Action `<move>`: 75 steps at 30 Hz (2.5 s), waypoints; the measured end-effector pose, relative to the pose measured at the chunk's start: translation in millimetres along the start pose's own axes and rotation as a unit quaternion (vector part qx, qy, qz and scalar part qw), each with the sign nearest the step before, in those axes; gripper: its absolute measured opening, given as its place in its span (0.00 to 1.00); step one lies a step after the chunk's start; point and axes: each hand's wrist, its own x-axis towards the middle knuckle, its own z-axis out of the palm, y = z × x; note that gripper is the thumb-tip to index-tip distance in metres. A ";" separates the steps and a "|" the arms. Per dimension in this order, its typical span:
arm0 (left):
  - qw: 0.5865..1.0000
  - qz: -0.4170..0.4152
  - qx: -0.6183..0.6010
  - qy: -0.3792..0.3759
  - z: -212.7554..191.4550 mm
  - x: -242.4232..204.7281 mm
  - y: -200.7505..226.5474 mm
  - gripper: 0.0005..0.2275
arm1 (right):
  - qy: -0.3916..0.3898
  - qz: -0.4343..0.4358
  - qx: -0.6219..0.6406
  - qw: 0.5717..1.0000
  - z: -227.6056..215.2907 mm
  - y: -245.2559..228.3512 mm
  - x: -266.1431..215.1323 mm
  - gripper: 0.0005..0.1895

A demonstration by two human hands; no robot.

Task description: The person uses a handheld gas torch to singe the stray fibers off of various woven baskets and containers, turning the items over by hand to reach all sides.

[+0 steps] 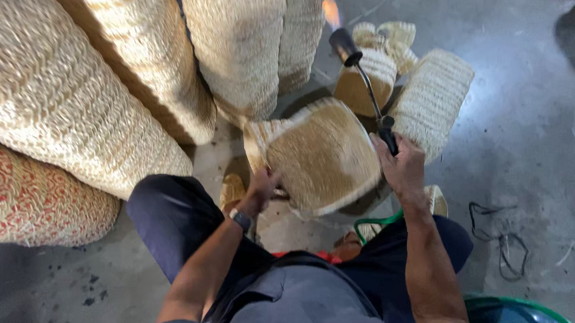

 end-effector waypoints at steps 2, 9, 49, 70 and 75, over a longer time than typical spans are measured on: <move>0.996 -0.001 -0.092 0.010 -4.2 -5.5 15.9 0.16 | -0.093 0.109 0.054 0.988 -13.6 -16.8 -12.7 0.17; 0.981 0.054 -0.176 0.061 -1.6 -6.0 42.3 0.19 | -0.232 0.016 0.029 0.972 21.9 -36.0 -46.8 0.19; 0.940 0.279 -0.171 0.092 -18.4 -1.7 60.3 0.21 | -0.129 0.044 0.027 0.990 10.9 -65.7 -15.5 0.21; 0.915 0.294 -0.239 0.138 -21.0 14.9 69.8 0.21 | -0.175 0.099 0.001 0.980 -22.8 -45.7 -16.1 0.19; 0.902 0.317 -0.266 0.122 -27.0 26.0 69.6 0.20 | -0.249 0.110 0.034 0.962 -21.0 -43.4 -40.8 0.18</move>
